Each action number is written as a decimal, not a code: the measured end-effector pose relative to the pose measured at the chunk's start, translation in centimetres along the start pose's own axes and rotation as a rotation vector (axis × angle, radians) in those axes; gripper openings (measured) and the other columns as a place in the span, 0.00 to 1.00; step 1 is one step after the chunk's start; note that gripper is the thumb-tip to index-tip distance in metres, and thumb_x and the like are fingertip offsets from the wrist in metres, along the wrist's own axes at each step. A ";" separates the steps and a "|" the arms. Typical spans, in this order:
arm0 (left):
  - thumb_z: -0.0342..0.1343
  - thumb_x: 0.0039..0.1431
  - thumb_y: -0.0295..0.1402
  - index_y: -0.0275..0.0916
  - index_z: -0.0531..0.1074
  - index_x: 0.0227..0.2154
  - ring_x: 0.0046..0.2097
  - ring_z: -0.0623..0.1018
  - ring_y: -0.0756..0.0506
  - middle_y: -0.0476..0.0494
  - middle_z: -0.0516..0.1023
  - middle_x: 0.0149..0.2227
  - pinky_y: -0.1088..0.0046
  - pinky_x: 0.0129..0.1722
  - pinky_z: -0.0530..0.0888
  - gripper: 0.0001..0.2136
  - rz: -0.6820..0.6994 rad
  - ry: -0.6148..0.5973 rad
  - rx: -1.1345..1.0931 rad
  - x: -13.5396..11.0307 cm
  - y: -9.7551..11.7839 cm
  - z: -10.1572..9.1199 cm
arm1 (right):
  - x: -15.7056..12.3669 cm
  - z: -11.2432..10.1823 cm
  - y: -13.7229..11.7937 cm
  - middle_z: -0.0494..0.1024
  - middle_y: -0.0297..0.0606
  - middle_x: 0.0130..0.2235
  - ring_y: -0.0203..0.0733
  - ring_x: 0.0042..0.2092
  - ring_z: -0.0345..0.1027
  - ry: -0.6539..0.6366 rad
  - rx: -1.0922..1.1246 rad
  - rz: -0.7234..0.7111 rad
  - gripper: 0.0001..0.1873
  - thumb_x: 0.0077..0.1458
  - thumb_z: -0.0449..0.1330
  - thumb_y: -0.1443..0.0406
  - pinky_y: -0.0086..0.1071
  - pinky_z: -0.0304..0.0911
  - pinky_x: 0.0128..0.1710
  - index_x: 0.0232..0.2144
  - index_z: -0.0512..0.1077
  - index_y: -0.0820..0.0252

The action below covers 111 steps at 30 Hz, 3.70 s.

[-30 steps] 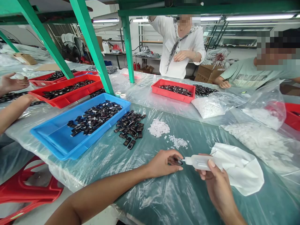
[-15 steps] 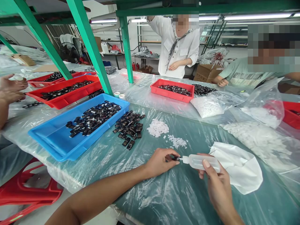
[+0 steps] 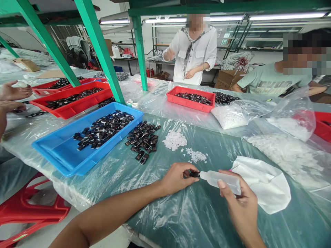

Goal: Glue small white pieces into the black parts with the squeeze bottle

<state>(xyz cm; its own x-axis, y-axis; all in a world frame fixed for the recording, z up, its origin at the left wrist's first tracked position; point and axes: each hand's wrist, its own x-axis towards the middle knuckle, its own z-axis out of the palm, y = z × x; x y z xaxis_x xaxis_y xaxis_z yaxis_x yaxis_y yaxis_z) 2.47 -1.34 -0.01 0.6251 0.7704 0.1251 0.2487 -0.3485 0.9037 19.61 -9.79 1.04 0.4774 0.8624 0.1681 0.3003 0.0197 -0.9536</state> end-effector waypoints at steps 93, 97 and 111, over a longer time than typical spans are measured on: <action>0.54 0.57 0.43 0.32 0.74 0.37 0.32 0.73 0.48 0.44 0.75 0.31 0.77 0.32 0.68 0.17 0.038 -0.160 -0.266 0.2 -1.2 -0.1 | 0.3 1.9 2.4 0.78 0.35 0.41 0.46 0.44 0.70 -0.115 -0.132 -0.252 0.11 0.50 0.62 0.60 0.39 0.63 0.47 0.37 0.77 0.52; 0.52 0.58 0.44 0.32 0.72 0.28 0.27 0.65 0.52 0.50 0.65 0.22 0.79 0.27 0.63 0.17 0.088 -0.158 -0.180 0.1 -1.1 -0.3 | 0.5 2.1 2.7 0.77 0.35 0.42 0.44 0.45 0.69 -0.142 -0.158 -0.332 0.11 0.51 0.61 0.62 0.38 0.64 0.45 0.39 0.77 0.49; 0.52 0.53 0.52 0.31 0.69 0.23 0.24 0.60 0.55 0.50 0.66 0.22 0.79 0.24 0.57 0.23 0.024 -0.207 -0.481 0.1 -0.9 -0.2 | -1.1 2.7 2.7 0.73 0.37 0.51 0.50 0.55 0.62 -0.179 -0.041 -0.031 0.18 0.51 0.60 0.56 0.43 0.60 0.53 0.44 0.75 0.50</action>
<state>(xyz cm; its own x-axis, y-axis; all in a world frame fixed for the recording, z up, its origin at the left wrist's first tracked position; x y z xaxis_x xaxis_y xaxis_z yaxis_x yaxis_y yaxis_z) 2.21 -0.84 -0.72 0.7715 0.6270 0.1084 -0.1049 -0.0427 0.9936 17.66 -9.37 -2.38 0.3143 0.9380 0.1464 0.3472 0.0299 -0.9373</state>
